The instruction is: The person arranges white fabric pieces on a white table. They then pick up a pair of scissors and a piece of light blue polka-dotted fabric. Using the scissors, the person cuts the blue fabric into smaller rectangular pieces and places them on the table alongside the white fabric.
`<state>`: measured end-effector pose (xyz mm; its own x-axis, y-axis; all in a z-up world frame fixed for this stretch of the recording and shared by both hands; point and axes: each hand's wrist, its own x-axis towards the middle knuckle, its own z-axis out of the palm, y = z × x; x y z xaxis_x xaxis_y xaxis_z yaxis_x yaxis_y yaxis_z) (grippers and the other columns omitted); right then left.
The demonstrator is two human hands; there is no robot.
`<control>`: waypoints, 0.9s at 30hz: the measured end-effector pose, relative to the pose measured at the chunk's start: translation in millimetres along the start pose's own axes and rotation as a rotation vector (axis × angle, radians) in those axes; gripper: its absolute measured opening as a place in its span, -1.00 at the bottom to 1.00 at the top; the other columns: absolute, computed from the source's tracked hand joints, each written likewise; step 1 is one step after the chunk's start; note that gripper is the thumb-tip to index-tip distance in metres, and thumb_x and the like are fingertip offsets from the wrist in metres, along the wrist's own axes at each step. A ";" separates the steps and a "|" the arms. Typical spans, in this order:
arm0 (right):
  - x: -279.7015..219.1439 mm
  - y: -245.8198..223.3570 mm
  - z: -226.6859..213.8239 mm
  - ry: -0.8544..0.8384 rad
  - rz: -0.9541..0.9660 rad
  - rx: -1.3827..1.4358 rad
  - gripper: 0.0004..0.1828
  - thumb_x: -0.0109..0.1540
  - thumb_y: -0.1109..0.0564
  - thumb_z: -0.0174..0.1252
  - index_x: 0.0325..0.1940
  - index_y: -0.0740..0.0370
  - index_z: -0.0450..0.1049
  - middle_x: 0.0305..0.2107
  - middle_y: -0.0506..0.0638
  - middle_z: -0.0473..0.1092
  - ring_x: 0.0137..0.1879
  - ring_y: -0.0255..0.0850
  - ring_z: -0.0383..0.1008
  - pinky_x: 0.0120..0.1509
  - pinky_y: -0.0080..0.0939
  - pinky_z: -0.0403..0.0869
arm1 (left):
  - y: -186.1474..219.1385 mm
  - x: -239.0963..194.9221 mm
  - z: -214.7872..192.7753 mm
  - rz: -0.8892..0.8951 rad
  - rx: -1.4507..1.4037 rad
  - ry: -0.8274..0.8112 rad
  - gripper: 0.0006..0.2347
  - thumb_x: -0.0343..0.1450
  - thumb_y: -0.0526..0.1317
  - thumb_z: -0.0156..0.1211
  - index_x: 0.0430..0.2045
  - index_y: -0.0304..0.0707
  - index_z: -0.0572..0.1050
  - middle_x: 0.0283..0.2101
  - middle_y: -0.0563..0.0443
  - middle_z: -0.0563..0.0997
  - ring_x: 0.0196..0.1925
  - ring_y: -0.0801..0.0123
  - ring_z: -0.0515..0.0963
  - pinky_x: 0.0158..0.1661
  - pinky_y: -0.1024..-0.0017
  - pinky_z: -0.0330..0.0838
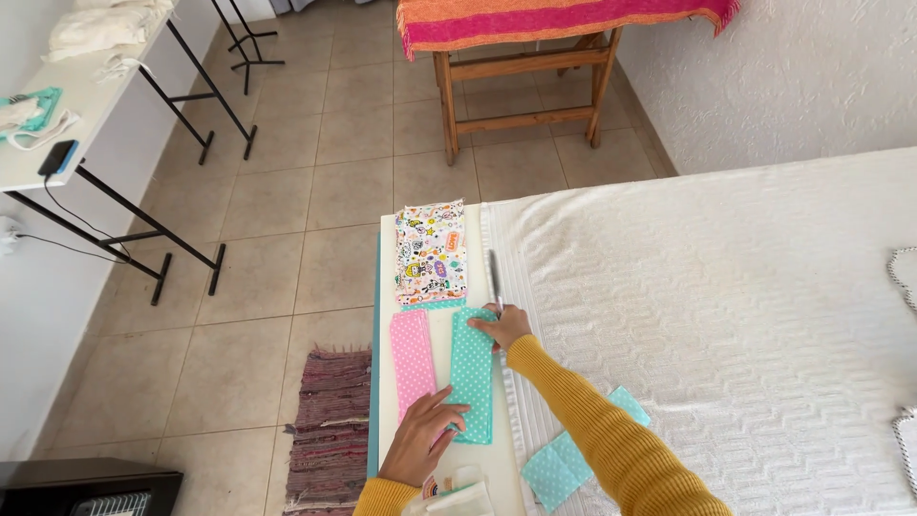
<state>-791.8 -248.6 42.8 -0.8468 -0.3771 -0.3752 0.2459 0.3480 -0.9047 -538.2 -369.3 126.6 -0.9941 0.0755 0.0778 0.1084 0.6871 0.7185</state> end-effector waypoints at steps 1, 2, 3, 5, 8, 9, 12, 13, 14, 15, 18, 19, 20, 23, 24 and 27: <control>-7.4 -15.9 0.5 0.010 0.001 -0.094 -0.53 -0.03 -0.08 0.52 -0.15 0.21 0.64 -0.45 0.04 0.59 -0.45 -0.25 0.60 -0.51 -0.22 0.56 | -7.2 -1.3 5.6 0.008 0.011 0.003 -0.86 0.31 -0.48 0.25 -0.45 -0.22 0.47 0.08 0.08 0.66 0.42 0.08 0.30 0.39 -0.02 0.02; 2.6 0.7 5.1 0.009 0.007 -0.097 -0.53 -0.03 -0.08 0.52 -0.15 0.21 0.64 -0.45 0.04 0.59 -0.45 -0.25 0.60 -0.51 -0.22 0.56 | -9.5 -2.6 8.6 0.004 0.006 0.000 -0.86 0.31 -0.48 0.25 -0.45 -0.22 0.47 0.08 0.08 0.66 0.42 0.08 0.30 0.39 -0.02 0.02; 11.9 17.4 9.0 0.057 -0.094 -0.194 -0.51 -0.03 -0.09 0.55 -0.16 0.23 0.64 -0.44 0.05 0.59 -0.43 -0.26 0.58 -0.46 -0.24 0.53 | -11.1 -3.9 11.7 -0.011 0.036 -0.017 -0.86 0.31 -0.48 0.24 -0.44 -0.21 0.47 0.08 0.08 0.65 0.42 0.09 0.30 0.40 -0.02 0.00; 20.3 30.1 11.0 0.111 -0.198 -0.293 -0.49 -0.03 -0.10 0.59 -0.17 0.24 0.65 -0.43 0.07 0.59 -0.41 -0.26 0.56 -0.40 -0.26 0.50 | -18.6 -3.7 19.0 -0.020 0.065 -0.032 -0.86 0.30 -0.48 0.23 -0.44 -0.21 0.47 0.09 0.07 0.63 0.41 0.10 0.30 0.41 -0.01 -0.02; -14.7 5.3 -5.9 0.211 -0.458 -0.398 -0.55 0.03 -0.10 0.57 -0.12 0.15 0.68 -0.48 0.06 0.55 -0.44 -0.29 0.51 -0.36 -0.32 0.43 | -17.8 -2.8 29.8 0.091 0.233 0.024 -0.81 0.29 -0.53 0.16 -0.43 -0.16 0.54 0.07 0.08 0.67 0.38 0.12 0.38 0.38 -0.08 0.00; -42.3 -18.0 -17.9 0.205 -0.435 -0.331 -0.59 0.08 -0.07 0.48 -0.06 0.10 0.66 -0.49 0.03 0.52 -0.51 -0.30 0.45 -0.44 -0.30 0.41 | -6.7 -0.9 28.8 0.111 0.174 0.062 -0.73 0.22 -0.55 0.11 -0.32 -0.20 0.54 0.06 0.03 0.65 0.30 0.10 0.44 0.28 0.02 0.15; -108.1 -52.7 -57.9 0.199 -0.343 -0.165 -0.67 0.17 -0.02 0.32 0.01 0.04 0.63 -0.50 -0.03 0.48 -0.60 -0.32 0.37 -0.58 -0.25 0.38 | 21.4 10.8 61.9 0.102 0.100 0.072 -0.73 0.21 -0.39 0.25 -0.22 -0.26 0.53 -0.05 -0.10 0.59 0.10 0.02 0.48 0.10 0.11 0.31; -128.8 -57.6 -72.7 0.186 -0.278 -0.066 -0.70 0.22 0.00 0.25 0.01 0.05 0.61 -0.49 -0.06 0.47 -0.63 -0.33 0.34 -0.63 -0.23 0.36 | 31.5 14.7 80.1 0.063 0.089 0.051 -0.71 0.27 -0.22 0.45 -0.23 -0.28 0.51 -0.15 -0.18 0.55 -0.03 -0.04 0.45 0.00 0.10 0.33; -145.7 -37.5 -90.7 0.208 -0.272 -0.065 -0.70 0.22 0.00 0.25 0.01 0.05 0.61 -0.49 -0.06 0.47 -0.63 -0.33 0.34 -0.63 -0.23 0.36 | 40.3 17.9 93.2 0.080 0.083 0.038 -0.71 0.27 -0.22 0.45 -0.23 -0.28 0.51 -0.15 -0.18 0.55 -0.03 -0.04 0.45 0.00 0.10 0.33; -164.0 -17.6 -109.2 0.232 -0.235 -0.070 -0.77 0.28 -0.01 0.23 -0.08 0.12 0.62 -0.52 -0.06 0.49 -0.64 -0.36 0.36 -0.62 -0.28 0.35 | 50.6 20.9 106.9 0.051 0.107 0.017 -0.60 0.20 -0.18 0.48 -0.18 -0.32 0.48 -0.14 -0.20 0.53 -0.04 -0.05 0.45 -0.04 0.09 0.32; -237.7 12.1 -162.1 0.318 -0.143 0.015 -0.76 0.31 0.00 0.20 -0.16 0.18 0.65 -0.57 -0.07 0.48 -0.66 -0.39 0.35 -0.63 -0.33 0.32 | 46.0 30.8 144.6 0.012 0.171 -0.035 -0.49 0.12 -0.11 0.52 -0.15 -0.33 0.43 -0.16 -0.16 0.54 -0.06 -0.04 0.46 -0.08 0.07 0.32; -269.5 20.0 -177.1 0.347 -0.075 0.097 -0.76 0.28 0.02 0.19 -0.14 0.17 0.67 -0.59 -0.08 0.47 -0.67 -0.39 0.33 -0.66 -0.32 0.30 | 39.8 30.4 158.8 -0.032 0.203 -0.061 -0.49 0.10 -0.08 0.53 -0.18 -0.28 0.42 -0.18 -0.11 0.57 -0.06 -0.01 0.48 -0.09 0.06 0.33; -294.3 43.0 -188.3 0.371 -0.078 0.105 -0.76 0.28 0.02 0.19 -0.14 0.17 0.67 -0.59 -0.08 0.47 -0.67 -0.39 0.33 -0.66 -0.32 0.30 | 31.4 32.3 165.2 -0.008 0.205 -0.071 -0.49 0.10 -0.08 0.53 -0.18 -0.28 0.42 -0.18 -0.11 0.57 -0.06 -0.01 0.48 -0.09 0.06 0.33; -362.4 116.6 -215.3 0.516 -0.074 0.220 -0.75 0.27 0.06 0.17 -0.16 0.24 0.67 -0.61 -0.04 0.46 -0.69 -0.38 0.30 -0.69 -0.30 0.28 | 19.0 45.4 177.1 -0.224 0.328 -0.320 -0.57 0.24 0.04 0.48 -0.19 -0.20 0.48 -0.24 -0.09 0.58 -0.09 0.04 0.54 -0.05 0.10 0.39; -381.8 145.2 -220.1 0.563 0.050 0.234 -0.75 0.29 0.07 0.16 -0.14 0.27 0.66 -0.61 0.00 0.49 -0.69 -0.35 0.34 -0.66 -0.28 0.32 | 22.4 52.3 176.0 -0.165 0.262 -0.288 -0.66 0.31 0.03 0.44 -0.30 -0.22 0.54 -0.28 -0.14 0.57 -0.12 0.03 0.54 -0.08 0.11 0.40; -442.9 161.5 -212.9 0.659 0.116 0.204 -0.75 0.27 0.12 0.16 -0.02 0.18 0.63 -0.42 -0.11 0.58 -0.70 -0.34 0.43 -0.61 -0.27 0.43 | 116.8 74.0 140.7 0.038 0.146 -0.267 -0.73 0.38 -0.01 0.34 -0.48 -0.25 0.60 -0.28 -0.16 0.60 -0.11 0.05 0.56 -0.06 0.15 0.43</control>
<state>-477.4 157.4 105.9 -0.9036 0.2742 -0.3291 0.3808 0.1621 -0.9104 -599.0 -181.8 119.0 -0.9562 0.2768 -0.0953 0.1636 0.7751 0.6103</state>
